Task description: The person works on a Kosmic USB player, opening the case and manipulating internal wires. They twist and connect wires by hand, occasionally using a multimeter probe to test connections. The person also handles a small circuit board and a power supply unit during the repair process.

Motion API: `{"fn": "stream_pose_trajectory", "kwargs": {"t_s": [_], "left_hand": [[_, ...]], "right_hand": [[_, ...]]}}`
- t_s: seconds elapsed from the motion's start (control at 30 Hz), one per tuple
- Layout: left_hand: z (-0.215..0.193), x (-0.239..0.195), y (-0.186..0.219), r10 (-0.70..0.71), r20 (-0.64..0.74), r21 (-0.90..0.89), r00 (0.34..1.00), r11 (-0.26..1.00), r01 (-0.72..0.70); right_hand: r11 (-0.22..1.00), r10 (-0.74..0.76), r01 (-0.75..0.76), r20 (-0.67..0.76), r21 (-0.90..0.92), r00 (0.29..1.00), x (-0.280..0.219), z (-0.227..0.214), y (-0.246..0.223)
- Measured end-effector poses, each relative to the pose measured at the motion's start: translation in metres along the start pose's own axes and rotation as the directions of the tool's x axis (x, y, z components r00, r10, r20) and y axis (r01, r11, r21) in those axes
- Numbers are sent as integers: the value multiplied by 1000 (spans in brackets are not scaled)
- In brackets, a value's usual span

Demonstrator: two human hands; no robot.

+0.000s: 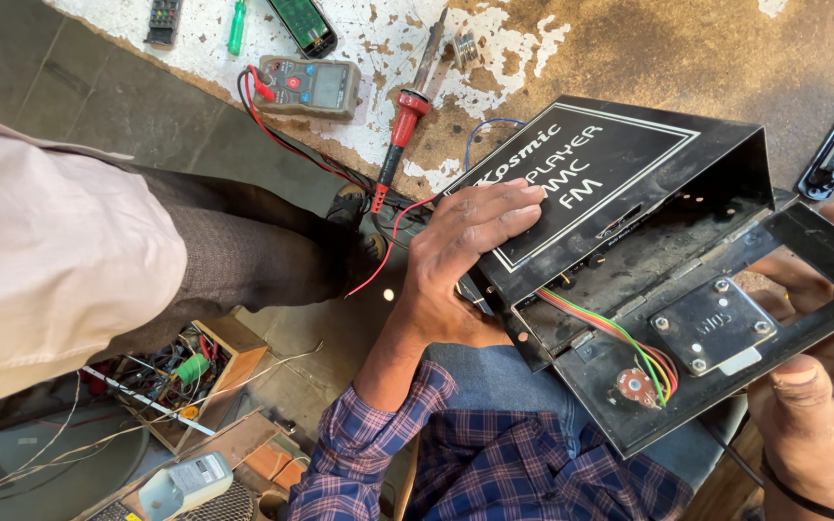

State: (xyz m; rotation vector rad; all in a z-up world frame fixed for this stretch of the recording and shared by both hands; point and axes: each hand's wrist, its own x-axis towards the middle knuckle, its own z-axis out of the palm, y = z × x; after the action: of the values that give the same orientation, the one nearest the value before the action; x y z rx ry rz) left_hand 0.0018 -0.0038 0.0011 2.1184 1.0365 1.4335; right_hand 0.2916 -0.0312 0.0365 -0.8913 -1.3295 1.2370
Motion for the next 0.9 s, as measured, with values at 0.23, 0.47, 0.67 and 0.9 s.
{"fn": "stream_pose_trajectory", "kwargs": {"t_s": [0.23,0.47,0.67,0.9], "left_hand": [[-1,-1,0,-11,11,-6,1000,1000,11],[-1,-1,0,-18,12,-2,1000,1000,18],[-3,1,0,-5,23,-7,1000,1000,5],[-1,1,2,-16,15,7,1000,1000,16]], "right_hand": [[999,41,-40,-24,27,999,-1,3,-3],[998,26,-27,6,54,1000,-4,-2,3],[987,88,-86,-6,138,996,-13,-14,18],[984,172,-170,-27,52,985,-26,-27,33]]}}
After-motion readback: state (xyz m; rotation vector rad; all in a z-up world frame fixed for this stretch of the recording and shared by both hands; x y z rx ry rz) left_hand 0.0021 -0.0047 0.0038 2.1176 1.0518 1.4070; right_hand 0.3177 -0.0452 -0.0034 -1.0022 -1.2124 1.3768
